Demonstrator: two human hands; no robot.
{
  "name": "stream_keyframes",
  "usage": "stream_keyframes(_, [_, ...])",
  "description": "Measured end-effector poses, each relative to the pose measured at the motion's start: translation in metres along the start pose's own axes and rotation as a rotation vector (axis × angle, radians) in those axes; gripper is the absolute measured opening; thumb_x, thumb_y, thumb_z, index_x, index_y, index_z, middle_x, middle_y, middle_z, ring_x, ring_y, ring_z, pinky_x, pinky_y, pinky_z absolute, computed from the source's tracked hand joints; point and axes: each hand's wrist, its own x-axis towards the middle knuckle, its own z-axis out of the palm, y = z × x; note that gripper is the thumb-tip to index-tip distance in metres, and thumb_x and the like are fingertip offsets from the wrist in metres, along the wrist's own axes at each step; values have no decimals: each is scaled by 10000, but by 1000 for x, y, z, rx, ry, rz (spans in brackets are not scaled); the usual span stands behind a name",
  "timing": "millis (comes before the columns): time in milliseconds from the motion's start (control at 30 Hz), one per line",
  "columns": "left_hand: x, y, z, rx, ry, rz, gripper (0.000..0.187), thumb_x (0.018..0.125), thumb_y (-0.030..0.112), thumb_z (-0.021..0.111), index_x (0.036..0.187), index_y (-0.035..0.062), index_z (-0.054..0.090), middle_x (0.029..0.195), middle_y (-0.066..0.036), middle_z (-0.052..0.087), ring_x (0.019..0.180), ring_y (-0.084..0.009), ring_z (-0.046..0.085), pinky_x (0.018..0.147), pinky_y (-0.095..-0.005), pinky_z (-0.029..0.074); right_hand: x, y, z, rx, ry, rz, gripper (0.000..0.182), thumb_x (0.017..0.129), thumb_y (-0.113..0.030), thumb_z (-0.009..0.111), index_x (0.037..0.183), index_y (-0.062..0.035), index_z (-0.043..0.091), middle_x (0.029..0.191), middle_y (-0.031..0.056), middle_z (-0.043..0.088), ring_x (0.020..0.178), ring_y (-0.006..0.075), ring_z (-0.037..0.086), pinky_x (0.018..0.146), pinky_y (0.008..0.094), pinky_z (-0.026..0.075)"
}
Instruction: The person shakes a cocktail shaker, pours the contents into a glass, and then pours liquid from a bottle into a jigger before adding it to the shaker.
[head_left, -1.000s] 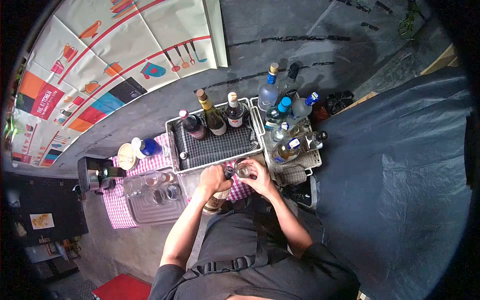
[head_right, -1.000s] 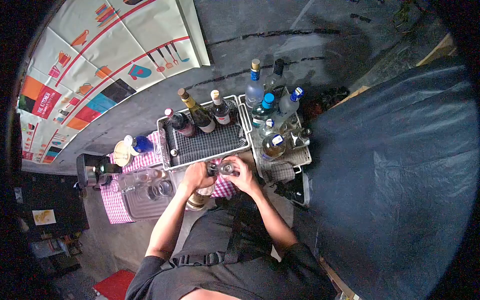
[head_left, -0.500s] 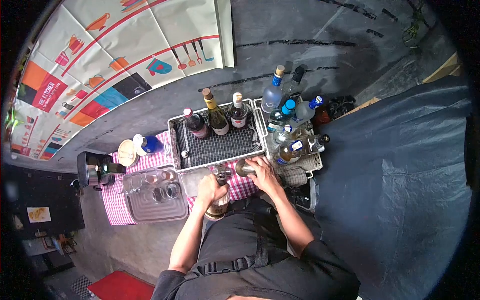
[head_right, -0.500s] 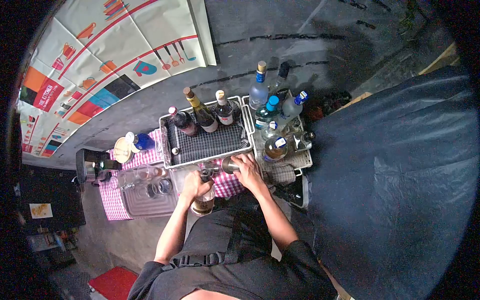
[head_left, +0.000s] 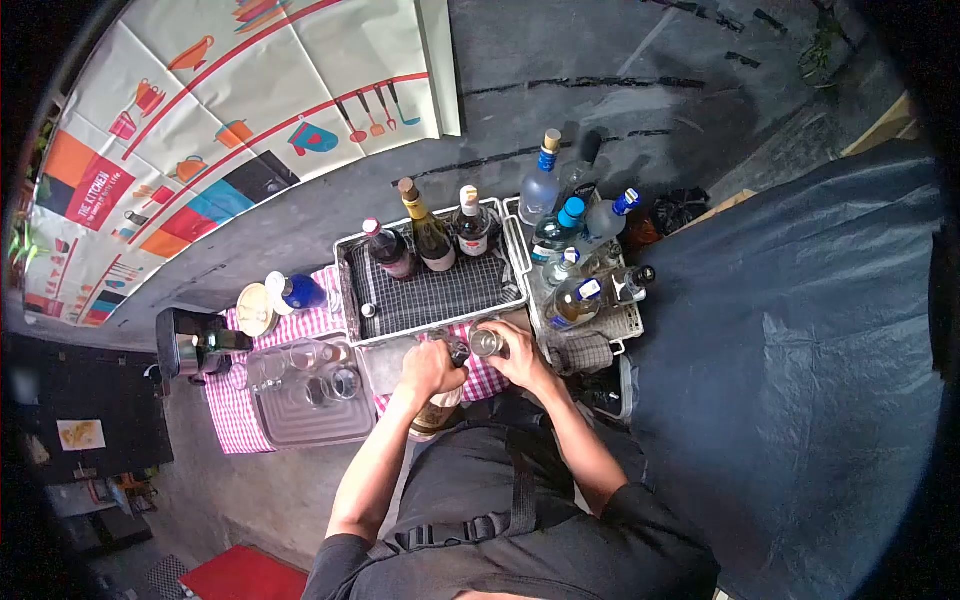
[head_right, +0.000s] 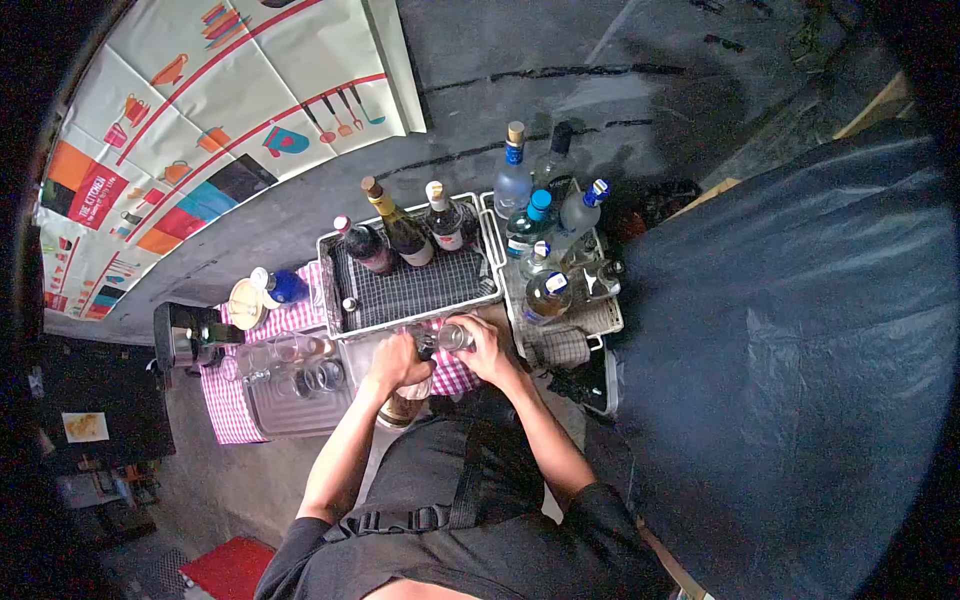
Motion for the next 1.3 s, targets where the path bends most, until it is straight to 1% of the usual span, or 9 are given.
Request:
stream_keyframes(133, [6, 7, -8, 12, -63, 40, 403, 680, 327, 686, 831, -44, 726, 832, -294, 699, 853, -398, 721, 813, -466, 580, -2, -4, 4, 19, 24, 3, 467, 743, 37, 705, 1197, -29, 617, 1142, 147, 698, 1093, 306, 671, 940, 385, 526])
stream_keyframes(233, [12, 5, -4, 42, -42, 98, 441, 659, 361, 699, 724, -75, 683, 745, -293, 680, 783, -401, 720, 762, -465, 585, -3, -5, 4, 51, 13, 39, 471, 731, 45, 703, 1190, -26, 622, 1153, 147, 696, 1100, 294, 671, 939, 378, 526])
stream_keyframes(333, [13, 10, -10, 95, -61, 115, 460, 667, 375, 700, 795, -67, 702, 810, -280, 700, 819, -383, 725, 779, -448, 585, -3, -3, 6, 60, 33, -16, 478, 718, 62, 687, 1185, -19, 627, 1155, 147, 696, 1099, 287, 673, 937, 372, 527])
stream_keyframes(400, [13, 16, -17, 146, -173, 90, 480, 680, 384, 698, 868, -58, 714, 861, -269, 713, 851, -370, 728, 792, -443, 585, -3, -4, 6, 47, 35, -16, 484, 711, 72, 678, 1185, -17, 629, 1158, 149, 695, 1102, 288, 672, 940, 371, 527])
stream_keyframes(500, [15, 17, -15, 162, -173, 76, 481, 688, 389, 694, 891, -47, 722, 862, -265, 717, 858, -365, 730, 799, -436, 587, -3, -5, 5, 32, 39, -19, 490, 702, 81, 668, 1182, -13, 634, 1163, 151, 692, 1109, 290, 668, 951, 369, 524])
stream_keyframes(967, [21, 13, -6, 186, -221, 54, 447, 688, 380, 694, 896, -13, 736, 915, -220, 736, 899, -330, 732, 826, -415, 579, -4, -9, 2, 12, 4, 0, 512, 683, 64, 685, 1188, -15, 652, 1200, 166, 679, 1144, 321, 650, 1005, 383, 511])
stream_keyframes(1033, [19, 17, -11, 182, -210, 49, 447, 686, 380, 695, 898, -11, 737, 918, -214, 738, 905, -328, 731, 832, -413, 577, -4, -7, 2, -20, 3, -72, 509, 707, 42, 738, 1199, -16, 624, 1194, 161, 658, 1135, 348, 638, 973, 400, 512])
stream_keyframes(1133, [20, 19, -16, 190, -258, 27, 434, 681, 353, 662, 935, 14, 755, 959, -211, 742, 937, -309, 737, 845, -388, 586, -2, -5, 3, 6, 1, -39, 516, 690, 44, 695, 1201, -10, 646, 1198, 161, 679, 1142, 319, 650, 1007, 383, 508])
stream_keyframes(1300, [19, 23, -24, 202, -281, 25, 426, 688, 345, 659, 947, 22, 759, 969, -209, 742, 962, -302, 734, 856, -381, 580, -1, -12, 0, 14, -10, -5, 525, 691, 35, 703, 1210, -23, 646, 1224, 156, 667, 1169, 321, 631, 1027, 385, 493])
